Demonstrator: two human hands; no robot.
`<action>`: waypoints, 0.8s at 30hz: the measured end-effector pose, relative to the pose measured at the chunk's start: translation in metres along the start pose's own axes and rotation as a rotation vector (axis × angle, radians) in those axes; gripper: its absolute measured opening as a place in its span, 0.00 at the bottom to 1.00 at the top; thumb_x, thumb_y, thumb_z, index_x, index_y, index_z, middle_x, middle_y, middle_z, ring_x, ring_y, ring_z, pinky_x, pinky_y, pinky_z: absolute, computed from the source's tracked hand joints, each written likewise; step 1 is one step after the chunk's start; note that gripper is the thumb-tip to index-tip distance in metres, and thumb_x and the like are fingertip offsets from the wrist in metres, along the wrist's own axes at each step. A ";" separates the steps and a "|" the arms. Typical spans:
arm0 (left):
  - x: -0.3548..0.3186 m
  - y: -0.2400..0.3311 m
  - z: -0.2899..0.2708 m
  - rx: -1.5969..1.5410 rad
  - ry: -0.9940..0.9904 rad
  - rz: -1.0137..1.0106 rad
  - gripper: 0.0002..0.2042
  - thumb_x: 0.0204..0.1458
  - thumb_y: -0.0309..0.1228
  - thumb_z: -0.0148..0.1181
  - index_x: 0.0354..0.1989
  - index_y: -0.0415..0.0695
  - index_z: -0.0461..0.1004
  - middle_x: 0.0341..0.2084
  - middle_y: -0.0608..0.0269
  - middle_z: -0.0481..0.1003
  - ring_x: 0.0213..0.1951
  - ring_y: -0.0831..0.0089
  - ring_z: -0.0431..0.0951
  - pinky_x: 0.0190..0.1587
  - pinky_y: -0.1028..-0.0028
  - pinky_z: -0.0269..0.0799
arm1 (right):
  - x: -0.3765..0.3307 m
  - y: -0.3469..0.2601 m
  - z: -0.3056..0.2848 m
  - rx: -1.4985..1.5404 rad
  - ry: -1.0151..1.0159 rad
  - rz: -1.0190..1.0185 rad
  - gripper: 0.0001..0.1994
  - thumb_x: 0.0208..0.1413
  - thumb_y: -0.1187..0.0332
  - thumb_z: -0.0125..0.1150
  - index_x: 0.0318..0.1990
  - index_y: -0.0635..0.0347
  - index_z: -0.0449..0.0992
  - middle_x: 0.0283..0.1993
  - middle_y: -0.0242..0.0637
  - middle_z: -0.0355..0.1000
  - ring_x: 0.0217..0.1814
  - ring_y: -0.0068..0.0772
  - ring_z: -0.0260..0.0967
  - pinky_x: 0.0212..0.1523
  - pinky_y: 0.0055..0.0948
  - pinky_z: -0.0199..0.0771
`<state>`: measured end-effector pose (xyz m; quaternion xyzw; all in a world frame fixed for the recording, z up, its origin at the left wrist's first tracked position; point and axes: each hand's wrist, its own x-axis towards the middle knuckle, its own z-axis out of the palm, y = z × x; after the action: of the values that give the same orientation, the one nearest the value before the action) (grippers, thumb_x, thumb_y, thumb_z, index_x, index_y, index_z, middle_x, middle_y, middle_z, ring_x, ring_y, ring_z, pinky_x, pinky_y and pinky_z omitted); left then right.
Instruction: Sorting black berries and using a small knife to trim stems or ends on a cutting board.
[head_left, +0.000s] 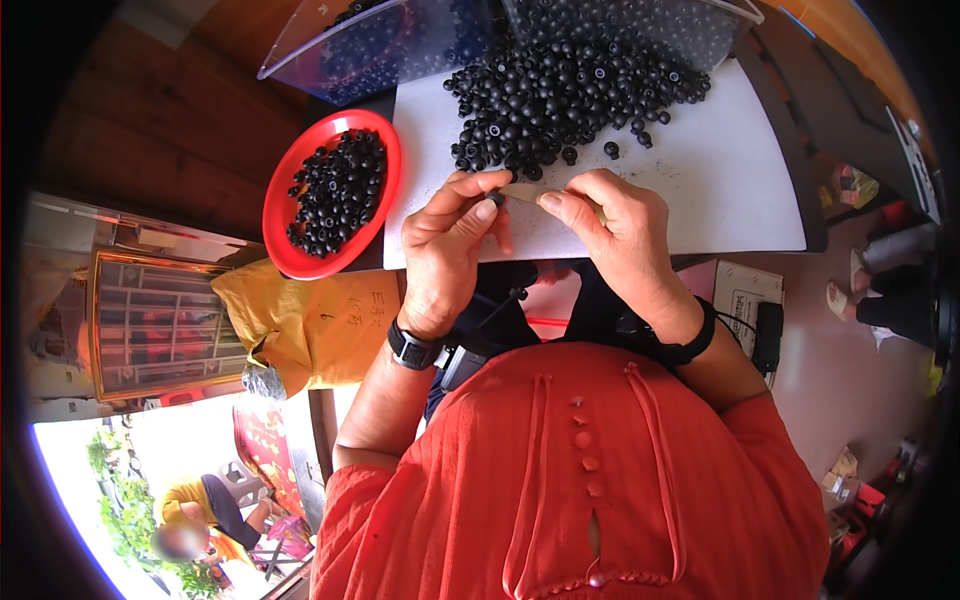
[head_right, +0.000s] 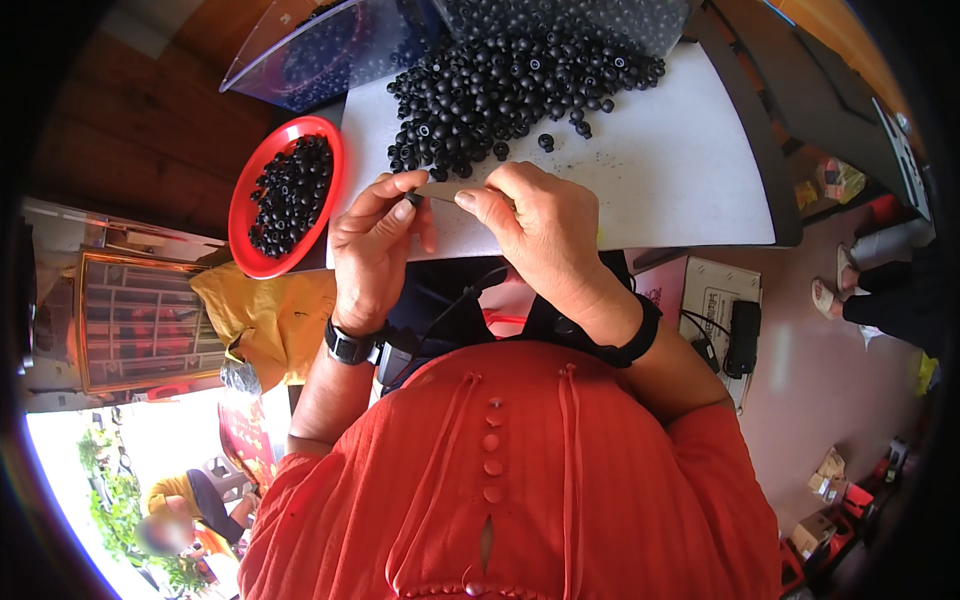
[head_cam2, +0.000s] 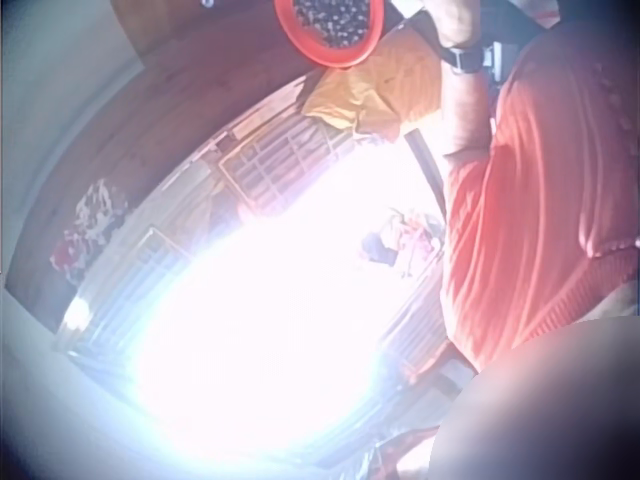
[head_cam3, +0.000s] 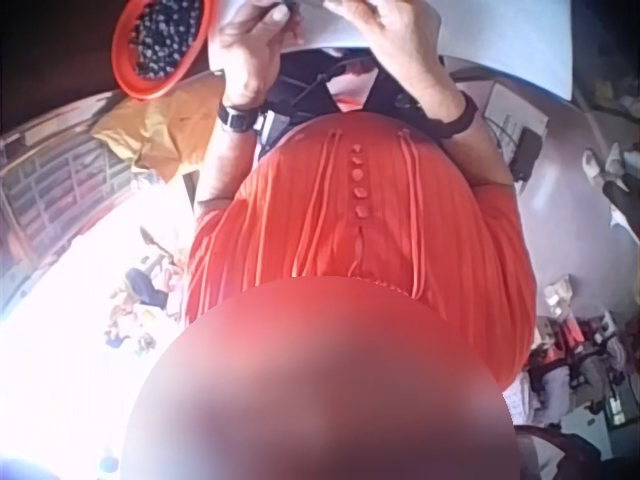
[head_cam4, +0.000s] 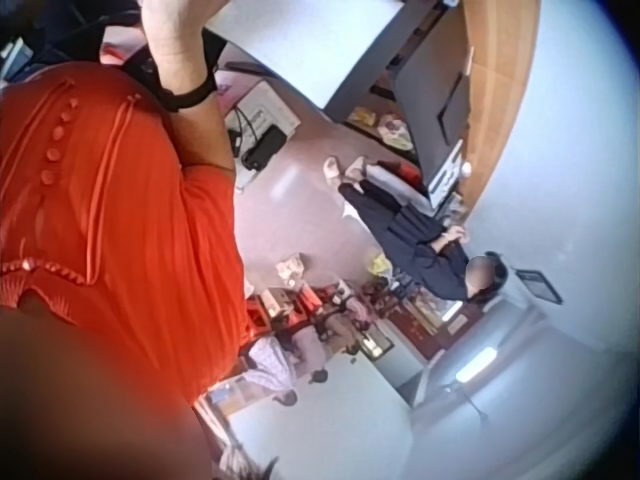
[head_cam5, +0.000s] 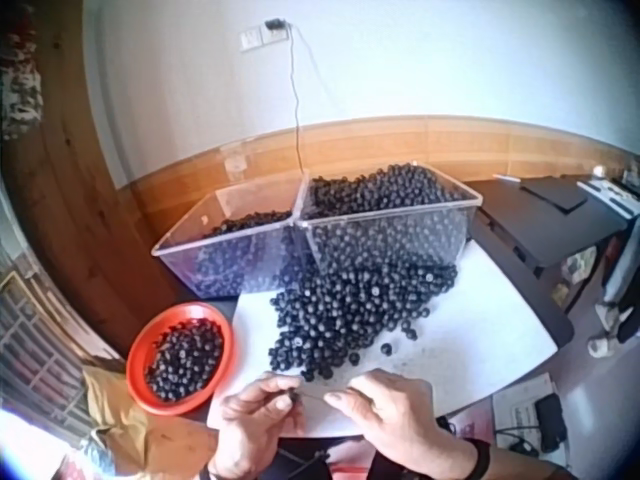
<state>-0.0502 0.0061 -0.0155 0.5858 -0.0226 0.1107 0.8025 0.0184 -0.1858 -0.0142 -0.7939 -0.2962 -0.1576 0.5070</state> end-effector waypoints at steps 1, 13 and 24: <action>0.000 0.000 0.001 0.010 -0.004 0.019 0.13 0.66 0.20 0.55 0.56 0.33 0.78 0.39 0.61 0.73 0.35 0.70 0.76 0.37 0.72 0.75 | 0.000 0.000 0.000 -0.004 -0.003 -0.005 0.14 0.60 0.61 0.71 0.28 0.58 0.77 0.24 0.37 0.74 0.19 0.38 0.71 0.22 0.37 0.67; -0.002 0.000 0.003 0.024 0.007 0.035 0.13 0.66 0.18 0.53 0.55 0.32 0.78 0.40 0.62 0.72 0.36 0.71 0.76 0.38 0.72 0.76 | 0.000 0.001 0.000 -0.020 -0.023 -0.020 0.14 0.60 0.60 0.71 0.28 0.58 0.77 0.23 0.37 0.74 0.19 0.38 0.71 0.22 0.37 0.67; -0.002 -0.002 0.002 0.005 -0.006 0.047 0.12 0.66 0.16 0.53 0.55 0.34 0.79 0.43 0.62 0.73 0.34 0.74 0.78 0.40 0.75 0.77 | -0.001 0.001 0.000 -0.020 -0.016 -0.021 0.13 0.59 0.61 0.72 0.28 0.58 0.77 0.23 0.36 0.73 0.19 0.37 0.71 0.22 0.37 0.67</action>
<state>-0.0516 0.0031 -0.0173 0.5874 -0.0385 0.1279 0.7982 0.0187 -0.1868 -0.0156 -0.7971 -0.3072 -0.1593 0.4950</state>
